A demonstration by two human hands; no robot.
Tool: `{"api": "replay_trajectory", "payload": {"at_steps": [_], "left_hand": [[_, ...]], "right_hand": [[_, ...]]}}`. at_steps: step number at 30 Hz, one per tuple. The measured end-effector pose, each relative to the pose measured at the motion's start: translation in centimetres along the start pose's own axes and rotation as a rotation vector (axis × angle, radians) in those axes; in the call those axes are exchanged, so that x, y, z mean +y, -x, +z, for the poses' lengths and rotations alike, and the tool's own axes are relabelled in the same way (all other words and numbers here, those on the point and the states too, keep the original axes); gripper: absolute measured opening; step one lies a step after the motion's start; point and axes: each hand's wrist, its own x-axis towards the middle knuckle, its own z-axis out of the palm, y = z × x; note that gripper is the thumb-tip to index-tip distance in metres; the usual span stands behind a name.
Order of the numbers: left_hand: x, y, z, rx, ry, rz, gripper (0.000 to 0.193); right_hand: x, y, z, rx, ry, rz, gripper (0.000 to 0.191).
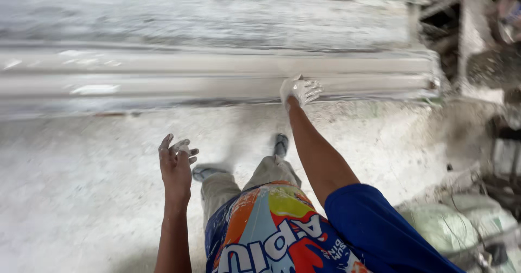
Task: The person applies a white plaster slurry onto long decorative molding pieces laid on a workbench. They scoop the slurry from a bucket with a small foam container, spread it along the moldings by hand and with the foam, wipe the surfaces with a plaster-covered glove, and place finished decorative panels aside.
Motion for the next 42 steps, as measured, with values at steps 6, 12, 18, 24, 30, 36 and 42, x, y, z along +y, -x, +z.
{"api": "replay_trajectory", "payload": {"at_steps": [6,12,18,24,30,36,42], "left_hand": [[4.0,0.7,-18.1,0.26,0.018,0.009,0.057],[5.6,2.8,-33.7,0.539,0.087,0.063,0.057],[2.7,4.9,-45.7,0.814,0.156,-0.014,0.055],[-0.2,7.6,-57.7,1.173,0.406,0.072,0.053],[-4.4,16.8,-65.4,1.584,0.532,0.041,0.052],[-13.4,26.3,-74.6,1.892,0.707,0.079,0.052],[-19.0,41.1,-81.9,2.146,0.74,0.014,0.052]], "right_hand": [[-11.3,19.8,9.5,-0.252,-0.08,-0.522,0.072],[-22.3,29.2,17.1,-0.529,0.212,-0.739,0.061],[-32.7,36.6,23.9,-0.583,0.43,-0.727,0.051],[-44.8,56.3,28.5,-0.903,0.05,-0.906,0.042],[-44.2,85.6,31.4,-1.95,-0.275,-0.855,0.033],[-29.0,113.5,36.6,-2.357,0.25,-0.663,0.038],[-8.6,138.2,33.1,-2.499,0.746,-0.455,0.037]]}}
